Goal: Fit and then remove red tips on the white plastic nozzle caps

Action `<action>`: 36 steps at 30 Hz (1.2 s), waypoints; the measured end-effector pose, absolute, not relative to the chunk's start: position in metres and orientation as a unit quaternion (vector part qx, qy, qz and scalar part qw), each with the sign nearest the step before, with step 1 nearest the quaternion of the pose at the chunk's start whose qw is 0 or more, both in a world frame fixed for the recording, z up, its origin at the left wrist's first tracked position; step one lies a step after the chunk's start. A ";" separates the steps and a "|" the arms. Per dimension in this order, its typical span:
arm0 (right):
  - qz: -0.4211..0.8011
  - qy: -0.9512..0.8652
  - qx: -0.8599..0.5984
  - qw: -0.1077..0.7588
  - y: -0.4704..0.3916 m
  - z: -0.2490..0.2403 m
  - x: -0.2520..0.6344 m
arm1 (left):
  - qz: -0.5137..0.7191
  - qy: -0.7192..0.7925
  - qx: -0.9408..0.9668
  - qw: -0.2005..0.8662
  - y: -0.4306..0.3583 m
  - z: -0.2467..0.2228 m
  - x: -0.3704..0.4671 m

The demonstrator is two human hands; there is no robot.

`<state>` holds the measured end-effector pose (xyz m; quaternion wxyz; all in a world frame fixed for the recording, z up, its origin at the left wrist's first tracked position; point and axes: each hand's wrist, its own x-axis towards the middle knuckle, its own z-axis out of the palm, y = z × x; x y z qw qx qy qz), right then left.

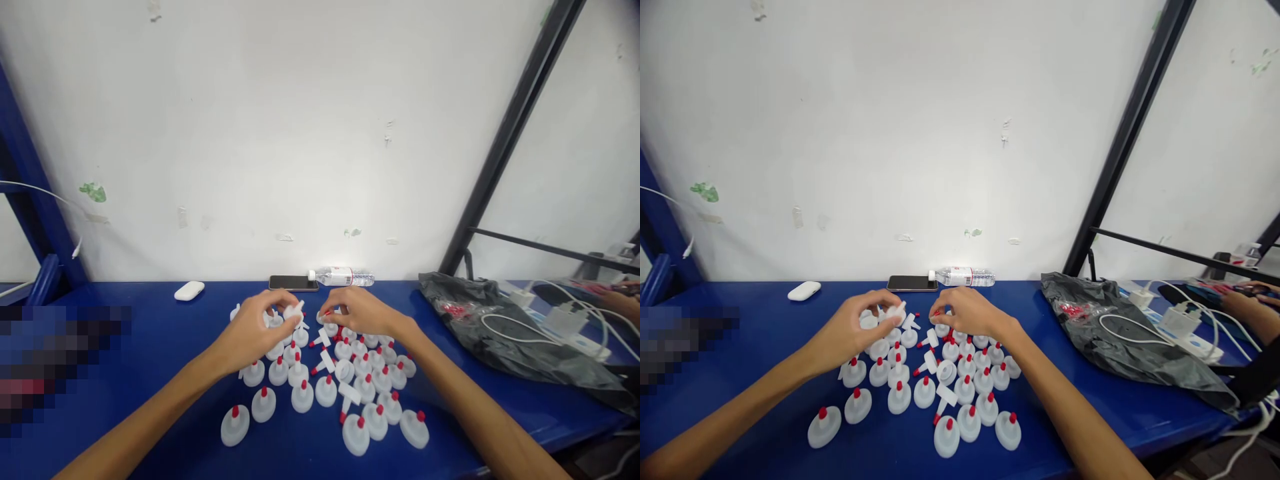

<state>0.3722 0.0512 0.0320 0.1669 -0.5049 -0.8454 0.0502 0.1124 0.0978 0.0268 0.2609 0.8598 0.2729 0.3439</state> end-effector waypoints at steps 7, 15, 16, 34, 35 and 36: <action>0.047 -0.829 -0.521 0.200 0.046 0.035 0.366 | 0.265 0.257 0.896 0.248 0.092 0.008 0.119; 0.025 -0.829 -0.511 0.226 0.046 0.030 0.358 | 0.218 0.220 0.944 0.110 0.095 0.010 0.111; 0.027 -0.829 -0.510 0.228 0.046 0.030 0.357 | 0.212 0.211 0.948 0.104 0.096 0.010 0.111; 0.091 -0.828 -0.465 0.299 0.034 0.023 0.327 | 0.388 0.271 0.842 0.257 0.086 0.019 0.119; 0.099 -0.823 -0.460 0.319 0.034 0.024 0.326 | 0.387 0.275 0.834 0.281 0.085 0.019 0.120; 0.105 -0.818 -0.451 0.341 0.033 0.024 0.326 | 0.377 0.272 0.826 0.319 0.084 0.019 0.120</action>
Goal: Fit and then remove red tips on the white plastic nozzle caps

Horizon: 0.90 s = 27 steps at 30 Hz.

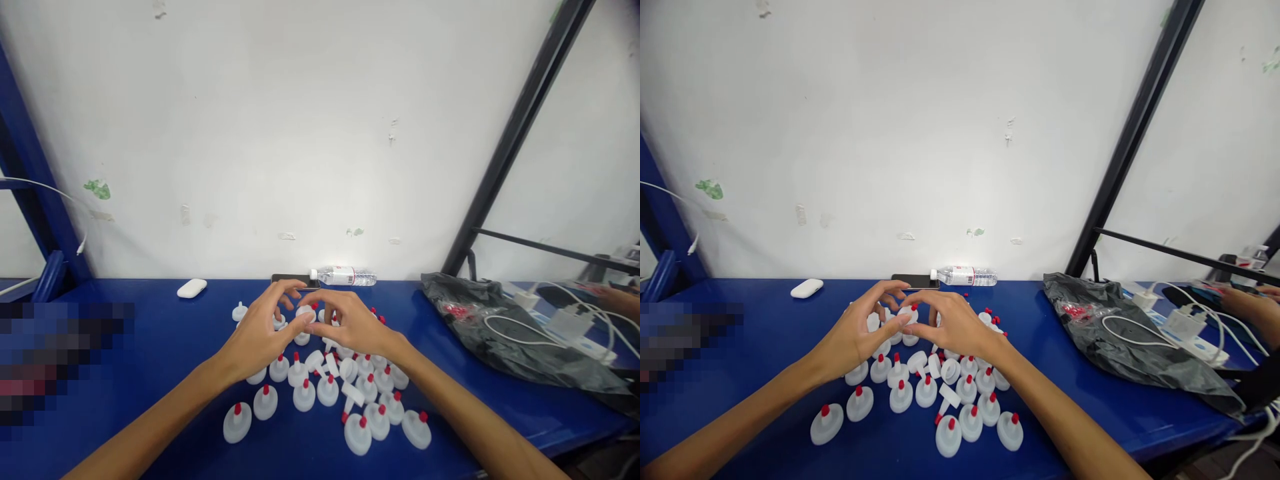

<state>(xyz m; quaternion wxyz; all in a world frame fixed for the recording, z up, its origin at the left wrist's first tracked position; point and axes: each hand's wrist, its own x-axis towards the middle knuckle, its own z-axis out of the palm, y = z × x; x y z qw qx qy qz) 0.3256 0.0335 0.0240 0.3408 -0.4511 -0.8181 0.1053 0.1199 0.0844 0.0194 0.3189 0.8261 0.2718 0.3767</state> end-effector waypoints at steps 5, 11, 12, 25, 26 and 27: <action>0.125 -0.810 -0.417 0.394 0.033 0.024 0.322 | 0.320 0.184 0.757 0.540 0.087 0.021 0.121; 0.128 -0.786 -0.460 0.392 0.032 0.026 0.326 | 0.406 0.270 0.802 0.346 0.097 0.018 0.118; 0.125 -0.790 -0.466 0.379 0.033 0.025 0.327 | 0.418 0.267 0.818 0.290 0.099 0.016 0.118; 0.110 -0.845 -0.422 0.311 0.040 0.024 0.333 | 0.392 0.213 0.887 0.123 0.089 0.011 0.121; 0.117 -0.848 -0.414 0.309 0.040 0.026 0.335 | 0.385 0.225 0.885 0.138 0.086 0.014 0.122; 0.125 -0.850 -0.408 0.308 0.040 0.028 0.337 | 0.380 0.234 0.881 0.157 0.082 0.017 0.123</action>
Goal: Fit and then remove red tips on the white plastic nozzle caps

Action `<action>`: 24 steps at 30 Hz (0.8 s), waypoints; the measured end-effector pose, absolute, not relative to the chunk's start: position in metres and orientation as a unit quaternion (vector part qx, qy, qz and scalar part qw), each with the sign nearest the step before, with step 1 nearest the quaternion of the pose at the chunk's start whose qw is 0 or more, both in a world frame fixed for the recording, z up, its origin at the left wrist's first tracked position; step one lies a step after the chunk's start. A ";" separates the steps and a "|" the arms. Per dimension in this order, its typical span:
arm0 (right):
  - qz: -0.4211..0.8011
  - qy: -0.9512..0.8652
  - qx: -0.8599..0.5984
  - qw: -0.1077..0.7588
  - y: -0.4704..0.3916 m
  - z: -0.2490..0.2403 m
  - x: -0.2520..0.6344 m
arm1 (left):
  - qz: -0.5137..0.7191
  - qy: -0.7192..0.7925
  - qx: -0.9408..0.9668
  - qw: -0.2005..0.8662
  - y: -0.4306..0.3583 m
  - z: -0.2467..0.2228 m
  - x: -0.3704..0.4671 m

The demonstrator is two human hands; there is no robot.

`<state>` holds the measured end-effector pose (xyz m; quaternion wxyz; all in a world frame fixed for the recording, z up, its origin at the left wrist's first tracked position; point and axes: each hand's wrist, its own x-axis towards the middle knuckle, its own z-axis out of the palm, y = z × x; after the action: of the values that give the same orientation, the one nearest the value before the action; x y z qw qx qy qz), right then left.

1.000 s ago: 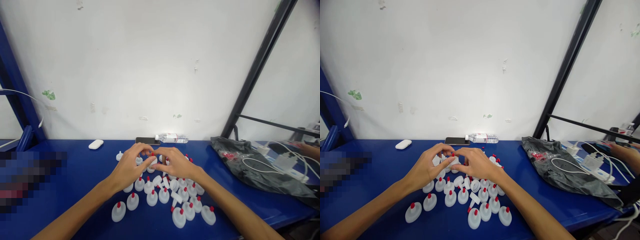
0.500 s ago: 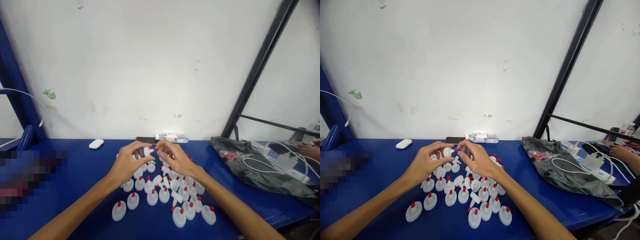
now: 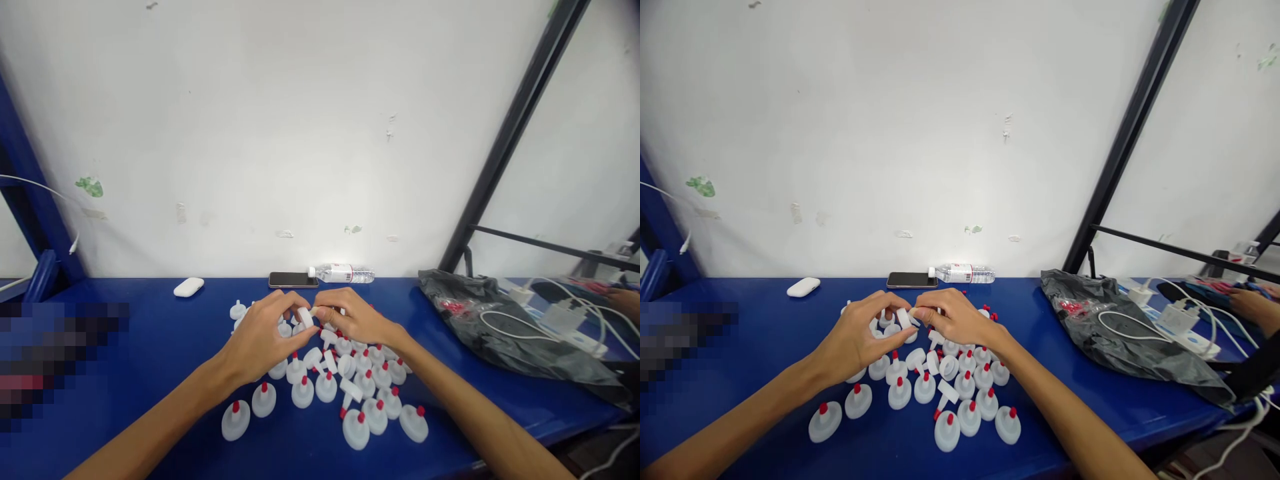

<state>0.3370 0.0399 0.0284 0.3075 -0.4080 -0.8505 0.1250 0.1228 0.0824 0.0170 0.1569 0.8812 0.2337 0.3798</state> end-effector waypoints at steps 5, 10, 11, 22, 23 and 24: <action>0.157 -0.852 -0.377 0.328 0.036 0.034 0.337 | 0.343 0.220 0.822 0.398 0.076 0.022 0.129; 0.145 -0.857 -0.355 0.344 0.034 0.033 0.332 | 0.269 0.178 0.708 0.628 0.083 0.019 0.131; 0.139 -0.858 -0.357 0.343 0.034 0.031 0.331 | 0.264 0.177 0.698 0.641 0.084 0.018 0.130; 0.113 -0.836 -0.417 0.338 0.034 0.021 0.327 | 0.334 0.230 0.895 0.185 0.087 0.014 0.124; 0.120 -0.834 -0.419 0.338 0.035 0.021 0.328 | 0.345 0.223 0.905 0.106 0.087 0.012 0.124; 0.125 -0.831 -0.425 0.338 0.035 0.021 0.328 | 0.351 0.214 0.910 0.051 0.087 0.010 0.123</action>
<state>0.3282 0.0348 0.0208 0.3378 -0.4246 -0.8307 0.1246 0.1232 0.0873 0.0095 0.0508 0.9100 0.2140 0.3514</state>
